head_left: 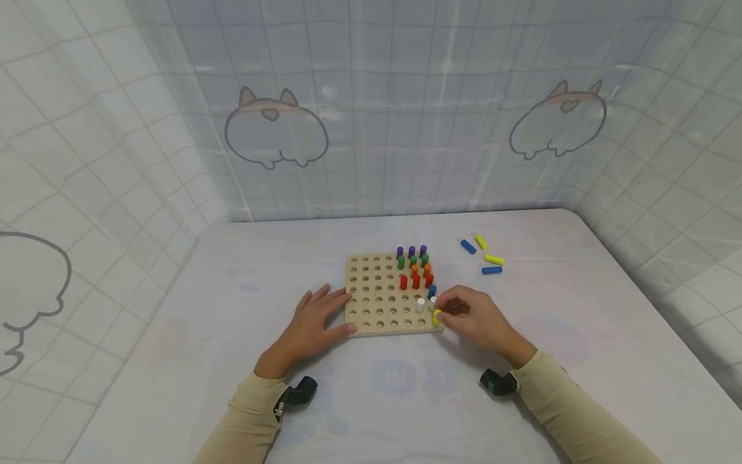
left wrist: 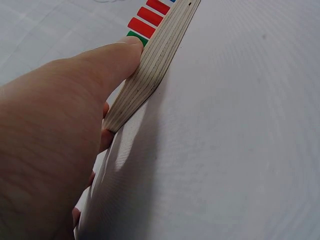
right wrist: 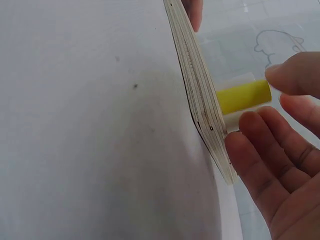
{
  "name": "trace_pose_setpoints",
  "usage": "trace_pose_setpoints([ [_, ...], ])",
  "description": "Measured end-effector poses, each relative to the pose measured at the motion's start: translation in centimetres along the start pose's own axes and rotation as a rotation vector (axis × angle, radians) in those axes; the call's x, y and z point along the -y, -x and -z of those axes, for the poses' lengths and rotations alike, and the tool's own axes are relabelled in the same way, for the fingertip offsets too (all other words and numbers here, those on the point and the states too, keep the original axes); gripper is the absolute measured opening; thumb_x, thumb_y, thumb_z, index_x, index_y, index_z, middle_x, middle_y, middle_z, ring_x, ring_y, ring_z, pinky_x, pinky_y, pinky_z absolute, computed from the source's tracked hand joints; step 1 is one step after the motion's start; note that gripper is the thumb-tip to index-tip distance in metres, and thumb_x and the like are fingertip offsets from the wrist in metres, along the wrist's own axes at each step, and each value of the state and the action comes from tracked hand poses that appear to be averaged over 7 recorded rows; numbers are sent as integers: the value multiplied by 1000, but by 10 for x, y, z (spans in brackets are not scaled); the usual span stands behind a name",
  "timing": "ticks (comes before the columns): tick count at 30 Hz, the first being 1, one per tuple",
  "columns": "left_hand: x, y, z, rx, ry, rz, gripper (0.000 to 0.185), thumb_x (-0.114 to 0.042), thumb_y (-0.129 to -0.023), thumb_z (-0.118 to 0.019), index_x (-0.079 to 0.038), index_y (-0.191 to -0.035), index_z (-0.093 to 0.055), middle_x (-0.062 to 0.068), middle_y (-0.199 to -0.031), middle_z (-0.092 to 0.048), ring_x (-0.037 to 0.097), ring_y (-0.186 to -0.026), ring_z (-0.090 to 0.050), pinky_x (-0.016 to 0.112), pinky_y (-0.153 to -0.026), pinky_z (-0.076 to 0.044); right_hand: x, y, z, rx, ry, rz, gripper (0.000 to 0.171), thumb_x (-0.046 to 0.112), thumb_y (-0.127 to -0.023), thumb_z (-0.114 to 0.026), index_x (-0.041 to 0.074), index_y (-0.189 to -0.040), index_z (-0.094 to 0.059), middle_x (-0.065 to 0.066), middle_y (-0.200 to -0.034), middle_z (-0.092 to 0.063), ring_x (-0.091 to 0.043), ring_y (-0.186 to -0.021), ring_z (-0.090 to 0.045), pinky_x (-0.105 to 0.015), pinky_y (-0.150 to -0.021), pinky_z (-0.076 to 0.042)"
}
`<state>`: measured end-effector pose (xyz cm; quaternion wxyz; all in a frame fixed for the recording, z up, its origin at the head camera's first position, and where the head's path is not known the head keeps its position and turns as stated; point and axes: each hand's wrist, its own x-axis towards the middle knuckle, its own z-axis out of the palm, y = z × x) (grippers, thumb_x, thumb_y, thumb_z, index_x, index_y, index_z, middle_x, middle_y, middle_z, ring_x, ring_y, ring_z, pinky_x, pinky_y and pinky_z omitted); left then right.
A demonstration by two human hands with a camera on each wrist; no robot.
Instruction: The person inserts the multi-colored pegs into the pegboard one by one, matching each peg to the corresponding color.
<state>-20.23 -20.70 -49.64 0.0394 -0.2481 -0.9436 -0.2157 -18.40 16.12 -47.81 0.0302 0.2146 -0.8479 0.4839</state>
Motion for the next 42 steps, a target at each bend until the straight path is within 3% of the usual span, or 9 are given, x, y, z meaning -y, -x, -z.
trace_pose_setpoints([
  [7, 0, -1, 1, 0, -2, -6, 75, -63, -93, -58, -20, -153, -46, 0, -157, -40, 29, -152, -17, 57, -119, -4, -8, -3, 14, -84, 42, -63, 12, 21, -94, -73, 17, -105, -70, 5, -105, -69, -14, -97, -65, -29, -86, -56],
  [14, -3, 2, 1, -14, 4, -6, 73, -60, -92, -61, -17, -150, -49, 4, -155, -44, 34, -150, -21, 61, -118, -6, -18, -10, 35, -157, 15, -102, 19, 26, -95, -71, 12, -108, -69, -3, -108, -70, -20, -96, -65, -25, -85, -54],
  [20, -4, 2, 1, -13, 11, -15, 73, -59, -92, -62, -17, -150, -49, 5, -155, -43, 35, -150, -21, 61, -118, -6, -35, -15, 52, -222, 68, -131, 21, 30, -96, -70, 13, -109, -69, -2, -108, -70, -18, -96, -65, -23, -83, -52],
  [33, -5, 1, 3, -18, -4, -21, 73, -58, -92, -62, -16, -150, -49, 4, -155, -44, 34, -150, -21, 61, -118, -6, -59, -14, 91, -341, 71, -381, 37, 33, -102, -58, 7, -127, -59, -12, -122, -62, -27, -101, -62, -33, -87, -51],
  [42, -4, 1, 2, -17, 8, -22, 72, -58, -92, -63, -17, -150, -49, 4, -155, -44, 34, -150, -22, 61, -118, -6, -71, -18, 96, -357, 86, -435, 36, 31, -102, -58, 7, -129, -58, -14, -123, -60, -29, -101, -61, -37, -86, -51],
])
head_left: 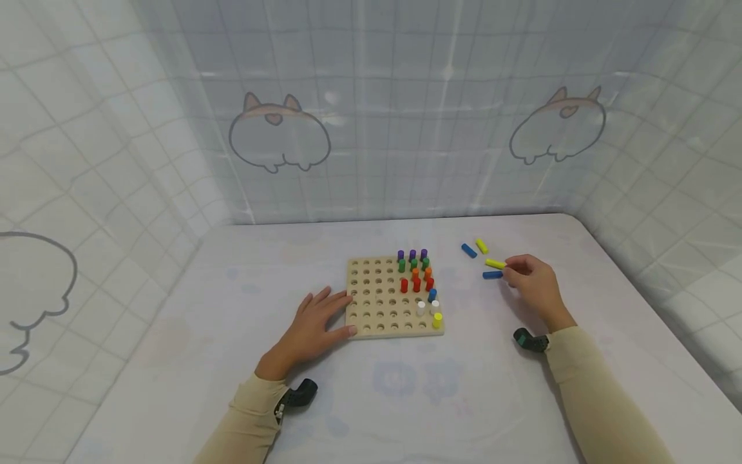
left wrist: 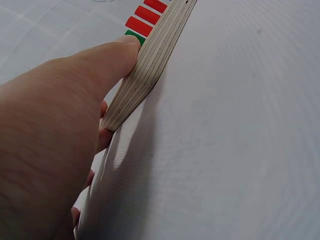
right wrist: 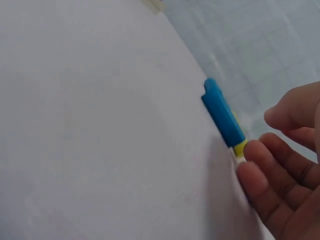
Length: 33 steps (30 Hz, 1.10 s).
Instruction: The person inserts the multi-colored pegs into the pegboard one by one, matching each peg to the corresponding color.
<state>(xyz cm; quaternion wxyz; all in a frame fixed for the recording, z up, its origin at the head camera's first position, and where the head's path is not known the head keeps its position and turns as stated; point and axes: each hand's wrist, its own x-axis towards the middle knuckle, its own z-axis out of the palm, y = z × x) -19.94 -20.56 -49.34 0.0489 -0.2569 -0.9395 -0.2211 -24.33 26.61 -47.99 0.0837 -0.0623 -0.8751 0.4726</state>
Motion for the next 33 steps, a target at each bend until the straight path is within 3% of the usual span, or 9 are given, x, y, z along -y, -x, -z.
trace_pose_setpoints([
  [17, -3, 1, -2, 6, 4, 14, 72, -59, -92, -62, -18, -150, -49, 2, -155, -44, 34, -150, -21, 60, -119, -5, -10, -24, -1, -26, 83, -5, 37, 28, -102, -58, 6, -130, -58, -16, -122, -60, -29, -97, -60, -35, -80, -53],
  [23, -4, 2, -2, 14, 2, 21, 72, -57, -92, -62, -17, -150, -49, 2, -155, -44, 34, -150, -21, 60, -119, -5, -10, -27, -2, 8, 132, 40, 38, 24, -100, -59, 3, -131, -59, -19, -122, -60, -32, -103, -60, -41, -84, -54],
  [33, -1, 1, -1, -3, 0, 3, 72, -57, -92, -63, -17, -151, -49, 2, -155, -44, 34, -150, -21, 60, -118, -5, -3, -20, 2, 71, 133, 33, 40, 25, -100, -61, 2, -132, -58, -20, -128, -58, -37, -117, -54, -53, -99, -46],
])
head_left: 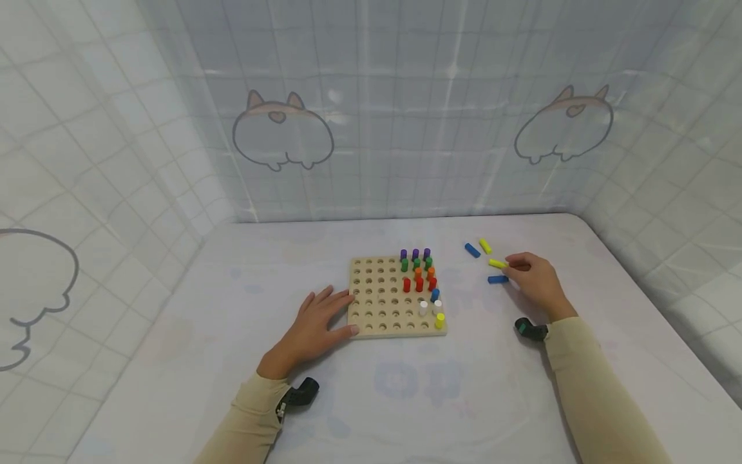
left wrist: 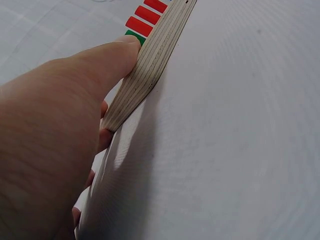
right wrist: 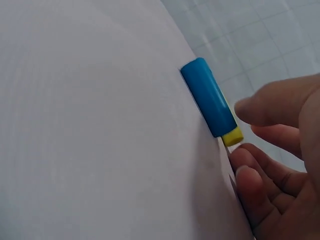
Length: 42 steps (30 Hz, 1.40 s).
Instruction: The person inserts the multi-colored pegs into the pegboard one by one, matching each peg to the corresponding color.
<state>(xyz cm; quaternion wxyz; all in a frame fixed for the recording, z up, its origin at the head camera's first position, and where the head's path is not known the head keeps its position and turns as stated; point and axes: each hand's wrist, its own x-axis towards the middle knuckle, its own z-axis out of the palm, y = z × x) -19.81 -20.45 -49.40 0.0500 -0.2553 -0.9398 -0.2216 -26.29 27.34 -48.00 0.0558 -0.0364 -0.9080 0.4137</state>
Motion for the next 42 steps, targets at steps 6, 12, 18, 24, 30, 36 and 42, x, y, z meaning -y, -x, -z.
trace_pose_setpoints([
  [6, 1, -1, 0, -9, -2, -3, 71, -58, -92, -63, -18, -150, -50, 2, -155, -45, 34, -150, -22, 61, -118, -6, -2, 2, 4, 38, 14, 8, 40, 30, -100, -61, 3, -130, -59, -20, -129, -58, -37, -118, -53, -52, -98, -46],
  [12, 0, -1, 0, -5, 1, 1, 71, -57, -92, -63, -17, -149, -50, 3, -155, -45, 34, -150, -22, 61, -118, -6, -6, 2, 5, 98, 42, -14, 45, 39, -100, -60, 5, -131, -60, -20, -133, -55, -37, -119, -50, -54, -99, -45],
  [18, -1, 0, 2, -6, 5, 1, 71, -57, -92, -63, -17, -150, -50, 3, -155, -44, 35, -150, -22, 61, -118, -6, -8, 4, 7, 150, 60, 2, 44, 36, -96, -67, 6, -128, -63, -20, -132, -55, -36, -118, -50, -55, -98, -44],
  [24, 0, -1, 2, -2, -5, -5, 72, -57, -92, -63, -17, -150, -49, 3, -155, -44, 35, -150, -22, 62, -118, -6, -9, 4, 4, 136, 101, 42, 38, 28, -95, -69, 5, -124, -66, -18, -128, -54, -37, -117, -52, -56, -100, -44],
  [30, 1, -1, 1, -4, -8, -4, 72, -58, -92, -62, -17, -150, -50, 3, -154, -45, 35, -150, -22, 62, -118, -6, -10, 4, 2, 111, 142, 105, 29, 23, -96, -67, 3, -118, -70, -18, -124, -55, -37, -114, -54, -56, -98, -46],
  [36, 2, -1, 1, -1, -6, -5, 73, -59, -92, -62, -17, -150, -49, 3, -155, -44, 35, -150, -21, 61, -118, -6, -9, 4, 2, 110, 151, 84, 28, 25, -98, -67, 5, -116, -69, -16, -125, -54, -36, -115, -53, -56, -100, -45],
  [42, 3, -1, -1, -9, 0, -6, 73, -58, -92, -63, -17, -150, -49, 3, -155, -44, 35, -150, -21, 61, -118, -6, -10, 3, 1, 108, 137, 74, 29, 27, -97, -67, 4, -115, -68, -17, -126, -54, -36, -116, -52, -56, -101, -44],
])
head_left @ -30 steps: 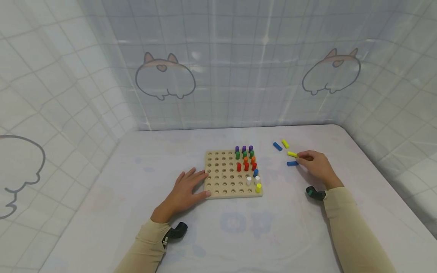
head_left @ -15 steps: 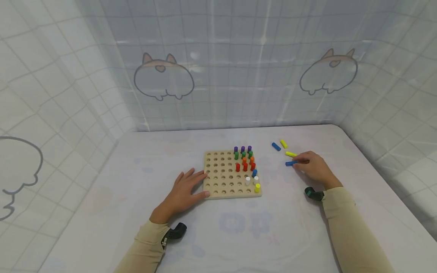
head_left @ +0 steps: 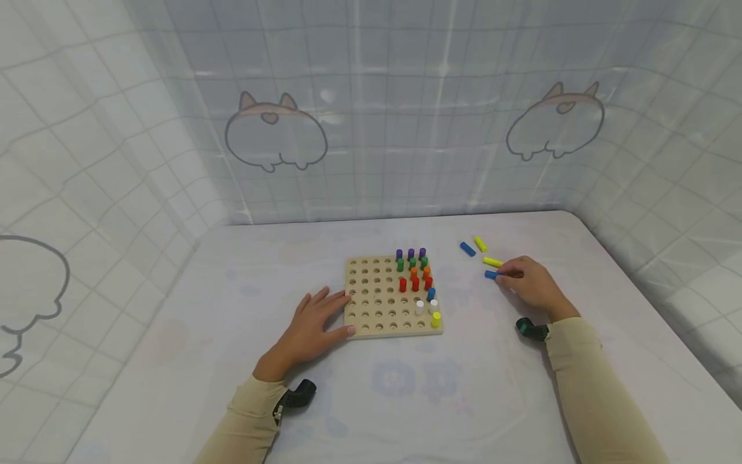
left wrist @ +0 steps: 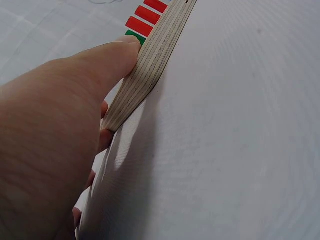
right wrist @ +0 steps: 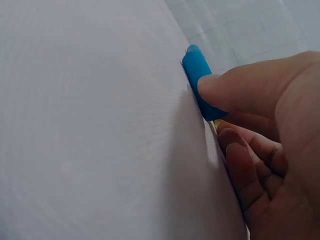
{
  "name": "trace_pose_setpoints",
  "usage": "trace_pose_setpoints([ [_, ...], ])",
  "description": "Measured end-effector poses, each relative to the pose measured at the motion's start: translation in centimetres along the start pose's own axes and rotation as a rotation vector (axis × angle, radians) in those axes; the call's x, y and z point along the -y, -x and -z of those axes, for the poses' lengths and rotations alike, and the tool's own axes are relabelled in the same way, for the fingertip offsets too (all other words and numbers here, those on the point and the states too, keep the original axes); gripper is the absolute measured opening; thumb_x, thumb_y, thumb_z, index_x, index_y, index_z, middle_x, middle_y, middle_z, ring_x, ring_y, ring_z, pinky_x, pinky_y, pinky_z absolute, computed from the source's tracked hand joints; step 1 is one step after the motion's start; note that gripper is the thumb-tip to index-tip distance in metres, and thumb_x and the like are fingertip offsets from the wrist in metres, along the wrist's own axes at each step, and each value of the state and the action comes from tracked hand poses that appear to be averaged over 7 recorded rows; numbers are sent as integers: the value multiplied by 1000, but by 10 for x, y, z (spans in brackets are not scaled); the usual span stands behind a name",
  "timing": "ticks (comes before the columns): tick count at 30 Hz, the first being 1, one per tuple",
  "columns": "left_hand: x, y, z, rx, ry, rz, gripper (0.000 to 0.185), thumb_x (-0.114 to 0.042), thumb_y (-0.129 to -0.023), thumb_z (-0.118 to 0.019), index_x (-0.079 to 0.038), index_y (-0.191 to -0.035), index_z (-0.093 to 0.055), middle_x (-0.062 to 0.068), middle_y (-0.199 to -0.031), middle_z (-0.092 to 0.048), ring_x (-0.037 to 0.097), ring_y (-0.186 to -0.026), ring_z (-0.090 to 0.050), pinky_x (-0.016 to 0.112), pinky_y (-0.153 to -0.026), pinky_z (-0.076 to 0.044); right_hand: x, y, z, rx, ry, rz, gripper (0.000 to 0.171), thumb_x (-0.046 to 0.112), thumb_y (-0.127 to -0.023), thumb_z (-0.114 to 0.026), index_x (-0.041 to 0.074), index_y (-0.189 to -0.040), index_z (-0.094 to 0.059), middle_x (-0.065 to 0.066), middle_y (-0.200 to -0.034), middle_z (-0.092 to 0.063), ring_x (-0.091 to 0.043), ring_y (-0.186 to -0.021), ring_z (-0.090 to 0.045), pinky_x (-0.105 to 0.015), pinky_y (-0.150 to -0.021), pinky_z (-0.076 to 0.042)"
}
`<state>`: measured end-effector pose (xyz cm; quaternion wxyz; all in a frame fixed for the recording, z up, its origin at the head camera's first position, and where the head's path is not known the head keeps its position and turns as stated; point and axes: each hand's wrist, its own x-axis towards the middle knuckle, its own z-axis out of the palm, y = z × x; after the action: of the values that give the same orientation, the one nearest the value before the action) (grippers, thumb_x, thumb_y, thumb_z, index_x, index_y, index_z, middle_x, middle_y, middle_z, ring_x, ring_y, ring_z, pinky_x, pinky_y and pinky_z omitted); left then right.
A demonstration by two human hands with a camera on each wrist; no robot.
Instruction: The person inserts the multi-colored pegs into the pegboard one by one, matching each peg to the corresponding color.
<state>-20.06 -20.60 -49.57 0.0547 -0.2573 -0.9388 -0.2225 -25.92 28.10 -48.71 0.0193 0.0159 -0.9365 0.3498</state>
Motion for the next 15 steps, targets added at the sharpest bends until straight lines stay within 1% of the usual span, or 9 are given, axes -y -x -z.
trace_pose_setpoints([
  [3, 0, 0, -1, -5, -5, -5, 72, -58, -92, -62, -16, -150, -50, 4, -155, -45, 36, -149, -23, 61, -118, -6, -1, 1, 0, -4, -26, -26, 33, 30, -99, -64, 5, -120, -65, -18, -128, -55, -36, -117, -51, -56, -101, -43],
  [7, 0, 0, -2, 6, -9, 2, 72, -59, -92, -62, -17, -150, -49, 4, -155, -44, 35, -149, -22, 61, -118, -6, -1, 3, 0, -42, -92, -52, 39, 34, -101, -60, 5, -127, -61, -19, -129, -58, -35, -117, -52, -54, -99, -44],
  [10, 0, 0, -2, 9, -8, 6, 72, -59, -92, -62, -18, -150, -49, 4, -155, -44, 35, -150, -22, 60, -118, -6, -1, 3, 1, -75, -171, -65, 43, 38, -102, -58, 5, -129, -59, -18, -127, -61, -34, -112, -56, -48, -92, -48],
  [12, 0, 0, -1, 6, -6, 6, 72, -59, -92, -62, -18, -150, -49, 4, -155, -44, 35, -150, -21, 60, -118, -5, 0, 3, 2, -85, -226, -73, 45, 40, -101, -59, 5, -130, -58, -17, -125, -62, -32, -108, -59, -41, -86, -50],
  [15, 0, 0, 0, 2, -7, 4, 72, -59, -92, -63, -19, -150, -50, 3, -155, -44, 34, -150, -22, 59, -119, -6, 1, 3, 3, -93, -311, -86, 46, 41, -101, -60, 6, -130, -57, -16, -123, -63, -30, -103, -62, -32, -81, -51],
])
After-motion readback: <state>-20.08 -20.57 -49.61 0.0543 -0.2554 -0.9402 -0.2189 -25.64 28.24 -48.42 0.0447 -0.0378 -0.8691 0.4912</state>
